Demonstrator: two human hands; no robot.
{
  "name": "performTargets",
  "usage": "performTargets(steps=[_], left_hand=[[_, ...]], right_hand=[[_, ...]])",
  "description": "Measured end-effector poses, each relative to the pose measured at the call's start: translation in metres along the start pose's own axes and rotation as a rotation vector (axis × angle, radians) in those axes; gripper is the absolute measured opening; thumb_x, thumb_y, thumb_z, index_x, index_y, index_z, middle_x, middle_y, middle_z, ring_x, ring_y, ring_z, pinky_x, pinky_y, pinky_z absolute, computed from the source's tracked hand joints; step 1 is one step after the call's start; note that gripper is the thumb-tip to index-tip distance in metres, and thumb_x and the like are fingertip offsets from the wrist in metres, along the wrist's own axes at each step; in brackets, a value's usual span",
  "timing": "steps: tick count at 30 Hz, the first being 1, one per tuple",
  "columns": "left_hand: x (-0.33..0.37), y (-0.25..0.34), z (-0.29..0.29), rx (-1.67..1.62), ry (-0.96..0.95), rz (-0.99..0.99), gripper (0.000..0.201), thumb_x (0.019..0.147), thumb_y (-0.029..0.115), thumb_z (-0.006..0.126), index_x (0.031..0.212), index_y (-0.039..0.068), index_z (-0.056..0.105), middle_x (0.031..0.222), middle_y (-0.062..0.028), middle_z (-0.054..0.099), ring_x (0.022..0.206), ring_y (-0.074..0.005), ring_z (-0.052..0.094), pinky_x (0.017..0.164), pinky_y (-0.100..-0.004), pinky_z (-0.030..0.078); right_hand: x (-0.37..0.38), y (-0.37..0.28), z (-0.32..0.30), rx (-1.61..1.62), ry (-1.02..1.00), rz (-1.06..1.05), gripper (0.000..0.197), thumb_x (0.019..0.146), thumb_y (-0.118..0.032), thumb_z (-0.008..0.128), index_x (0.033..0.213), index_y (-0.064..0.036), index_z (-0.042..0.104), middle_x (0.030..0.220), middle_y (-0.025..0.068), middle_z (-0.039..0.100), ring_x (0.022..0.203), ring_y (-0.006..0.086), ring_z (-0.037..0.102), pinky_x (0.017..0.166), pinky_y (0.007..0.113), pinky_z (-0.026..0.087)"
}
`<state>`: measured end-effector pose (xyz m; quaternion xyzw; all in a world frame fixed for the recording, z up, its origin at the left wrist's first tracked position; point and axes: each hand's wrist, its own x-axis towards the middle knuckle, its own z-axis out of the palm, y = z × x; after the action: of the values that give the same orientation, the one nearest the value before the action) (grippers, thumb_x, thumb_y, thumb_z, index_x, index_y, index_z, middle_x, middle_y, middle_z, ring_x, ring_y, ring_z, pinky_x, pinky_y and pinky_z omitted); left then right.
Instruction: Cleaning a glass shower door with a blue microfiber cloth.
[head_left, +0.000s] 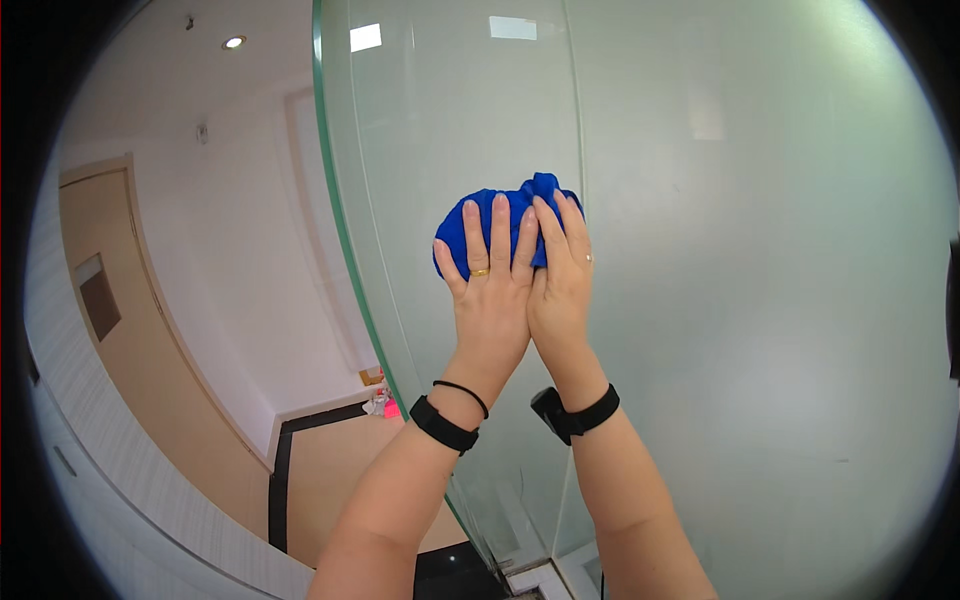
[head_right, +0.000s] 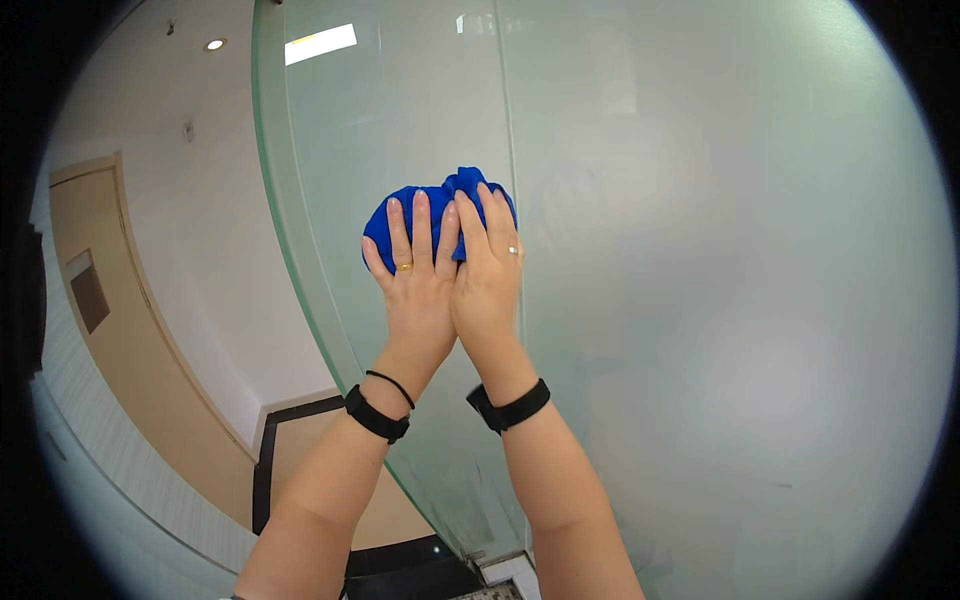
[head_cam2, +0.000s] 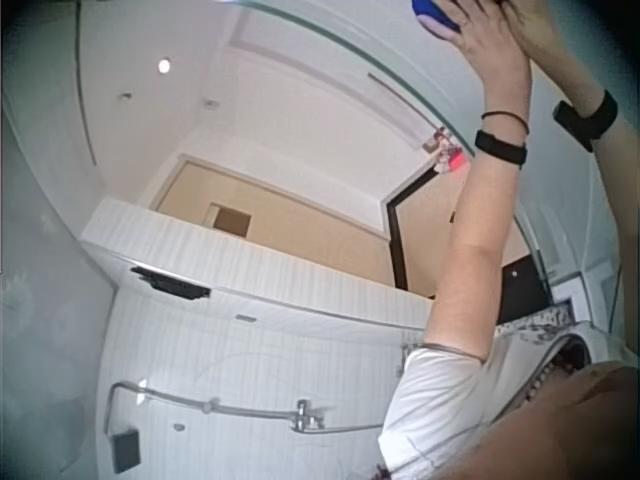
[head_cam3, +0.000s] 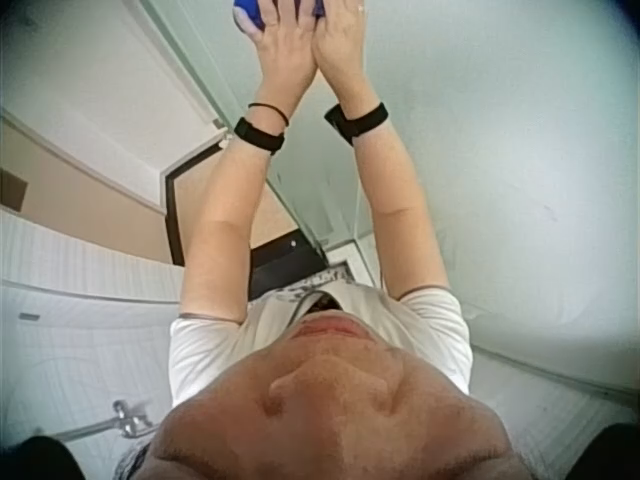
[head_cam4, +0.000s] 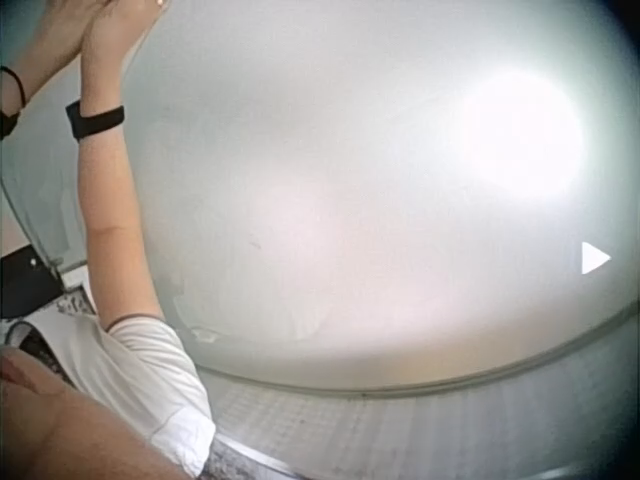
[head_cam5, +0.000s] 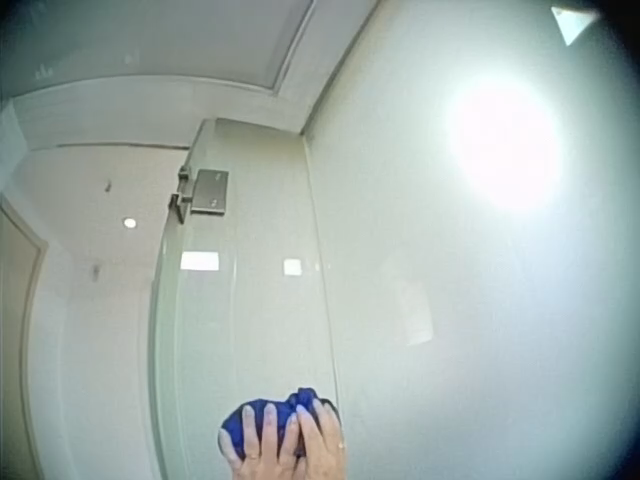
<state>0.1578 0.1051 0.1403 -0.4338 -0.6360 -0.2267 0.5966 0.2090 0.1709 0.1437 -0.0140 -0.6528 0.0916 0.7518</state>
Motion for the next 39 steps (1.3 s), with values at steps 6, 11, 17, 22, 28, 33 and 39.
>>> performTargets(steps=[6, 11, 17, 22, 28, 33, 39], left_hand=[[-0.032, 0.008, 0.000, 0.072, -0.078, -0.014, 0.056, 0.085, 0.025, 0.053, 0.138, 0.014, 0.040, 0.147, -0.0166, 0.028, 0.138, -0.0390, 0.021, 0.105, -0.0628, 0.007], [-0.086, 0.020, 0.006, 0.083, -0.192, 0.006, 0.058, 0.086, 0.028, 0.052, 0.140, 0.016, 0.035, 0.147, -0.0146, 0.027, 0.138, -0.0389, 0.020, 0.105, -0.0641, 0.006], [-0.146, 0.023, 0.016, 0.023, -0.239, 0.000, 0.060, 0.086, 0.028, 0.051, 0.142, 0.018, 0.033, 0.149, -0.0140, 0.023, 0.139, -0.0379, 0.017, 0.105, -0.0642, 0.004], [-0.159, 0.016, 0.022, -0.082, -0.187, -0.036, 0.058, 0.085, 0.018, 0.053, 0.141, 0.019, 0.037, 0.148, -0.0135, 0.026, 0.139, -0.0360, 0.018, 0.106, -0.0621, 0.007], [-0.097, -0.009, 0.000, -0.104, -0.118, -0.061, 0.056, 0.083, 0.009, 0.054, 0.137, 0.011, 0.040, 0.146, -0.0182, 0.029, 0.137, -0.0408, 0.021, 0.105, -0.0638, 0.011], [-0.031, -0.033, -0.016, -0.097, -0.021, -0.122, 0.057, 0.084, 0.004, 0.051, 0.140, 0.010, 0.038, 0.148, -0.0188, 0.027, 0.138, -0.0403, 0.019, 0.106, -0.0618, 0.011], [-0.050, -0.031, -0.015, -0.078, 0.029, -0.145, 0.059, 0.083, 0.015, 0.056, 0.139, 0.012, 0.038, 0.146, -0.0180, 0.028, 0.137, -0.0419, 0.019, 0.106, -0.0625, 0.015]], right_hand=[[-0.028, -0.004, -0.006, -0.058, -0.011, 0.004, 0.034, 0.087, -0.002, 0.049, 0.120, -0.0008, 0.054, 0.130, 0.0185, 0.049, 0.123, 0.0405, 0.042, 0.100, 0.048, 0.035], [-0.079, -0.003, -0.022, -0.060, -0.077, 0.085, 0.035, 0.087, -0.001, 0.050, 0.122, -0.0018, 0.053, 0.132, 0.0176, 0.046, 0.125, 0.0408, 0.039, 0.102, 0.049, 0.033], [-0.132, -0.009, -0.033, -0.030, -0.170, 0.185, 0.043, 0.083, 0.006, 0.046, 0.125, -0.0025, 0.051, 0.137, 0.0177, 0.042, 0.129, 0.0398, 0.035, 0.105, 0.047, 0.030], [-0.143, -0.012, -0.033, 0.013, -0.244, 0.241, 0.050, 0.079, 0.011, 0.043, 0.128, -0.0018, 0.049, 0.139, 0.0185, 0.039, 0.132, 0.0398, 0.032, 0.106, 0.048, 0.029], [-0.087, -0.019, -0.025, 0.196, -0.244, 0.132, 0.052, 0.080, 0.009, 0.038, 0.130, -0.0009, 0.045, 0.141, 0.0208, 0.037, 0.132, 0.0403, 0.032, 0.105, 0.045, 0.029], [-0.027, -0.024, 0.009, 0.155, -0.173, -0.030, 0.042, 0.087, 0.002, 0.041, 0.128, -0.0046, 0.051, 0.138, 0.0200, 0.040, 0.129, 0.0393, 0.036, 0.102, 0.045, 0.031], [-0.042, -0.029, 0.013, 0.088, -0.141, -0.059, 0.039, 0.085, 0.001, 0.045, 0.123, -0.0057, 0.055, 0.135, 0.0191, 0.044, 0.125, 0.0393, 0.041, 0.100, 0.046, 0.033]])
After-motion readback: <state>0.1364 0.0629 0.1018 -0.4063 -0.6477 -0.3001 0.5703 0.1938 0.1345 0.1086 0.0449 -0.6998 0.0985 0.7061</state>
